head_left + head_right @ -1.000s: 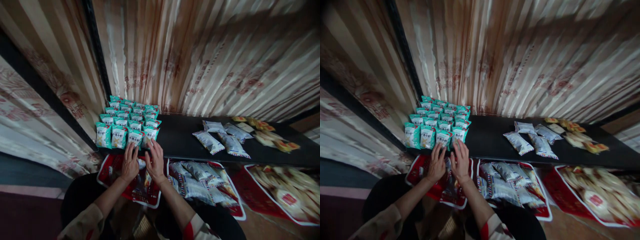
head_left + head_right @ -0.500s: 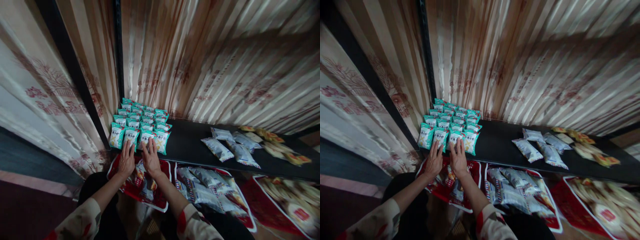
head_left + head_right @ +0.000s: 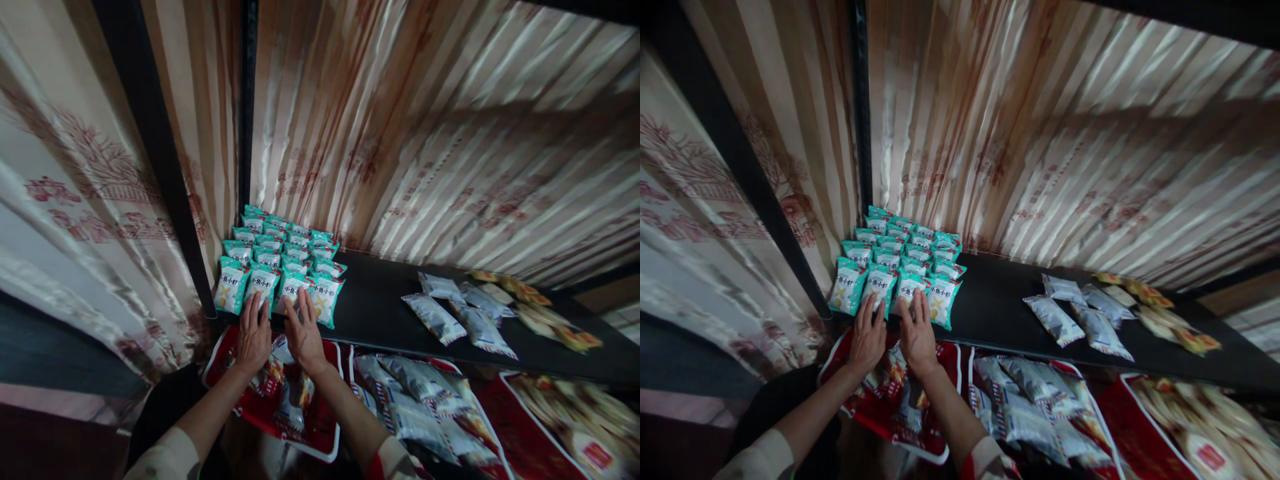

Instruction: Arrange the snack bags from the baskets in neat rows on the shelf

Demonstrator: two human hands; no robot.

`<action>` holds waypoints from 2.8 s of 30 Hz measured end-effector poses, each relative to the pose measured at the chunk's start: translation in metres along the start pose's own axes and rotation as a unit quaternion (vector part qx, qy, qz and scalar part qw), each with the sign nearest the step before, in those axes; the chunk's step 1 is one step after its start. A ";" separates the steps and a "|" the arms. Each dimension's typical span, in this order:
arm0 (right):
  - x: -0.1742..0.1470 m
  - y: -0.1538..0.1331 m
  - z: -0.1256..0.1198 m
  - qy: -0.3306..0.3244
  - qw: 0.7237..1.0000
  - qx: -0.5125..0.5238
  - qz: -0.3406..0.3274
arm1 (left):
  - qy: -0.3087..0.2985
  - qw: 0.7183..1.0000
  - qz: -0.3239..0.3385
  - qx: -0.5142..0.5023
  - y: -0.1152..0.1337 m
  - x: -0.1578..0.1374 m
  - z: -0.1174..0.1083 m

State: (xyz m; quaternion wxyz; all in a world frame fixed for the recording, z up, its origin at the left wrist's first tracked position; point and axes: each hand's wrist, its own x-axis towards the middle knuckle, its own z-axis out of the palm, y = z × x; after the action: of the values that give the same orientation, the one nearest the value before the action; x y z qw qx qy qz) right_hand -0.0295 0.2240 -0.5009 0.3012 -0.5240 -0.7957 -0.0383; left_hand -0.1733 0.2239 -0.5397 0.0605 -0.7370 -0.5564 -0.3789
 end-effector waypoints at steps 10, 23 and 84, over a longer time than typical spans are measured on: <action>0.001 0.003 0.008 0.015 1.000 0.006 -0.005 | 0.017 1.000 -0.024 -0.003 0.004 0.006 -0.001; 0.000 0.004 0.006 0.022 1.000 0.019 0.004 | 0.075 0.984 -0.157 0.035 -0.005 0.016 -0.015; 0.125 0.061 -0.062 -0.050 0.998 -0.046 -0.005 | 0.041 0.997 0.064 0.002 0.020 0.037 0.024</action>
State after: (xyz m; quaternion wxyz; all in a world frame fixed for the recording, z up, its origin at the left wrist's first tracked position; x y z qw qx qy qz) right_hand 0.0160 0.3290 -0.4012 0.2362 -0.5349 -0.8097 -0.0499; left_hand -0.1408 0.2575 -0.5272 0.1089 -0.7548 -0.5062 -0.4027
